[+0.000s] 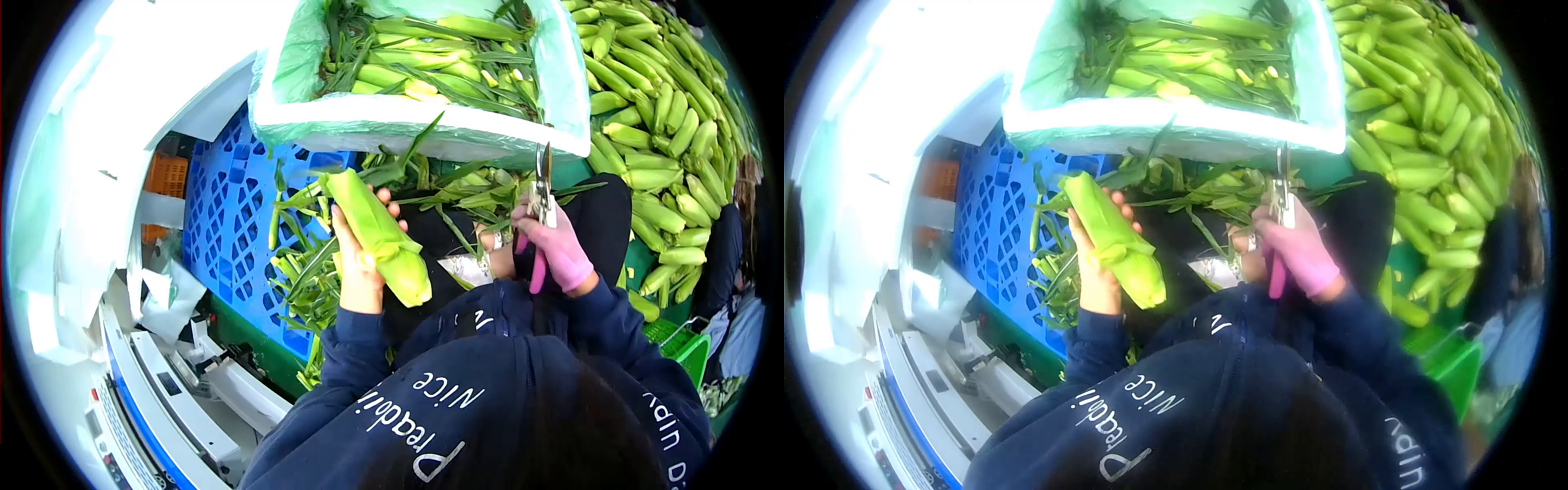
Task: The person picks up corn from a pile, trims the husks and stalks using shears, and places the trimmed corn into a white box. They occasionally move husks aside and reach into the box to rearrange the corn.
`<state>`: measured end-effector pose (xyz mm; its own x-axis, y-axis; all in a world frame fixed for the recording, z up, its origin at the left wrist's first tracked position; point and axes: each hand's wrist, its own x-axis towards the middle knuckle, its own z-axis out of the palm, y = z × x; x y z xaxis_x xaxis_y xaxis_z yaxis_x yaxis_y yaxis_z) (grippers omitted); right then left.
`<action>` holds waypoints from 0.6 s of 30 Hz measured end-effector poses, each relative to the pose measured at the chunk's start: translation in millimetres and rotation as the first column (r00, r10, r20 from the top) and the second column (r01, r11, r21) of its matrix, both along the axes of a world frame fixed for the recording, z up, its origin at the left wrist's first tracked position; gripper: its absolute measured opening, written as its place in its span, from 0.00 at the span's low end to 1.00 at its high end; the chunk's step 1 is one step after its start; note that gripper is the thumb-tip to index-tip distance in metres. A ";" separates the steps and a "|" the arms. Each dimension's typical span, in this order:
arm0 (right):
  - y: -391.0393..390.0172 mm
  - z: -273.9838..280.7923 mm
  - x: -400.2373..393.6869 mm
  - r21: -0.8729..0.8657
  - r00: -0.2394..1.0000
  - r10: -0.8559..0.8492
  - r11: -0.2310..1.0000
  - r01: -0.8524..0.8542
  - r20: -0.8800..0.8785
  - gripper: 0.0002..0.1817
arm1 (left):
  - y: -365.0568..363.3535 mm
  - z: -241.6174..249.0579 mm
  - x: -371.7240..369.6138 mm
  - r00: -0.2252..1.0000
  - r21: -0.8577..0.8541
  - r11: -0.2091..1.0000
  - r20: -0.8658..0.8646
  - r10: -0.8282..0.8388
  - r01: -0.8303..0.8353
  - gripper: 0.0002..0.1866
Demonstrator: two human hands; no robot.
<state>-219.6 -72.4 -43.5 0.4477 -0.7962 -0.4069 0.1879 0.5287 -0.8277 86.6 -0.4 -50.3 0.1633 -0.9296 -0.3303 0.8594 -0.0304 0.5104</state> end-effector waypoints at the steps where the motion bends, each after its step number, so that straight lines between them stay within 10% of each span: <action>1: 2.1 5.9 3.0 -0.049 0.997 -0.006 0.999 0.002 -0.071 0.20 | 2.9 -2.9 -2.7 0.990 0.013 1.000 0.138 -0.009 0.007 0.39; 10: 8.2 105.4 24.0 0.094 0.986 0.159 0.982 -0.163 0.051 0.15 | 3.3 23.7 -55.2 0.575 -0.177 0.957 0.818 0.013 0.231 0.61; 15: 19.8 95.5 25.5 -0.632 0.970 -0.069 0.769 -0.098 -0.235 0.37 | 0.6 30.0 -72.1 0.504 -0.185 0.891 0.862 -0.056 0.416 0.65; 18: 21.7 72.9 28.1 -0.727 0.964 -0.111 0.678 -0.105 -0.243 0.37 | -2.1 26.8 -99.1 0.754 -0.196 0.929 0.646 -0.118 0.313 0.64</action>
